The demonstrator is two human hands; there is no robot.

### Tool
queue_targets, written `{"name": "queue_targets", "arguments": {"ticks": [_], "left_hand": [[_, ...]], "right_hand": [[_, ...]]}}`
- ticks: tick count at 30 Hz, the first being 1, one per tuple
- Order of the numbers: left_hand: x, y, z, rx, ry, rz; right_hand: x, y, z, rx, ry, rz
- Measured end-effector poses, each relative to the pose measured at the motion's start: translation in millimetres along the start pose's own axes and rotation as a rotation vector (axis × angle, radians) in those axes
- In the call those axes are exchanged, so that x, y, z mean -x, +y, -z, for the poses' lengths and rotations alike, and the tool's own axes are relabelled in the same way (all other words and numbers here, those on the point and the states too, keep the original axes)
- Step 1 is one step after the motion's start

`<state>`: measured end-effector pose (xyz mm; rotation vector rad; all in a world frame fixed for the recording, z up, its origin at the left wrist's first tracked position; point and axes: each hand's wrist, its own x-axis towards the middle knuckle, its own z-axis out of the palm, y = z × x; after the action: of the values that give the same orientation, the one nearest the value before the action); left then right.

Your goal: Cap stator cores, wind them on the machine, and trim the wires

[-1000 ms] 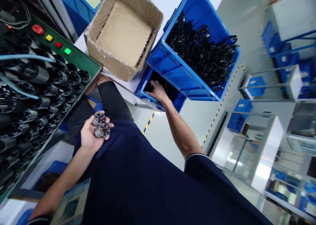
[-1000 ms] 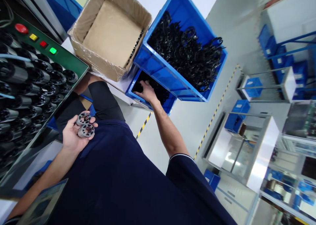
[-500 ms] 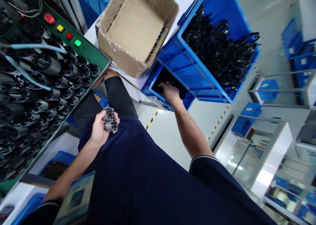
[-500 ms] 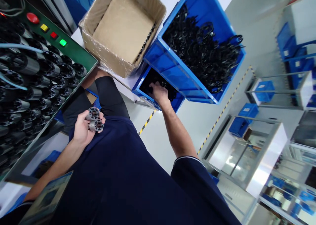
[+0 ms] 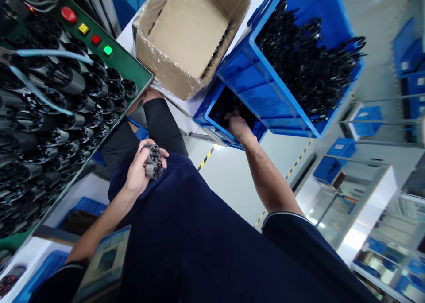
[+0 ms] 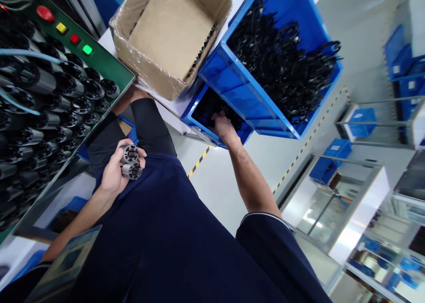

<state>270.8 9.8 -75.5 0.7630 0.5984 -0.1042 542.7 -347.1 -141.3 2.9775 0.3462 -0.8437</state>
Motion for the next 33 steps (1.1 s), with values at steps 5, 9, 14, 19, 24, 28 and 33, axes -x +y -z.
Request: {"name": "queue_targets", "arguments": {"ticks": [5, 9, 14, 19, 24, 28, 33], "left_hand": [[-2, 4, -1.6, 0.023, 0.023, 0.011], [-3, 6, -3.5, 0.051, 0.031, 0.027], [-1, 9, -9.9, 0.047, 0.055, 0.049], [0, 9, -12.5, 0.035, 0.060, 0.070], [3, 11, -23.1, 0.071, 0.067, 0.028], [3, 14, -48.4, 0.077, -0.019, -0.023], [8, 20, -72.0, -0.085, -0.101, -0.241]], "right_hand": [[1, 9, -3, -0.120, 0.044, 0.067], [2, 13, -5, -0.221, 0.094, 0.073], [7, 10, -5, -0.349, 0.119, 0.040], [14, 3, 3, -0.477, 0.218, 0.001], [38, -29, 20, -0.670, 0.463, 0.085], [94, -109, 43, -1.034, 0.702, 0.550], [166, -205, 71, -1.161, 0.646, 0.820]]}}
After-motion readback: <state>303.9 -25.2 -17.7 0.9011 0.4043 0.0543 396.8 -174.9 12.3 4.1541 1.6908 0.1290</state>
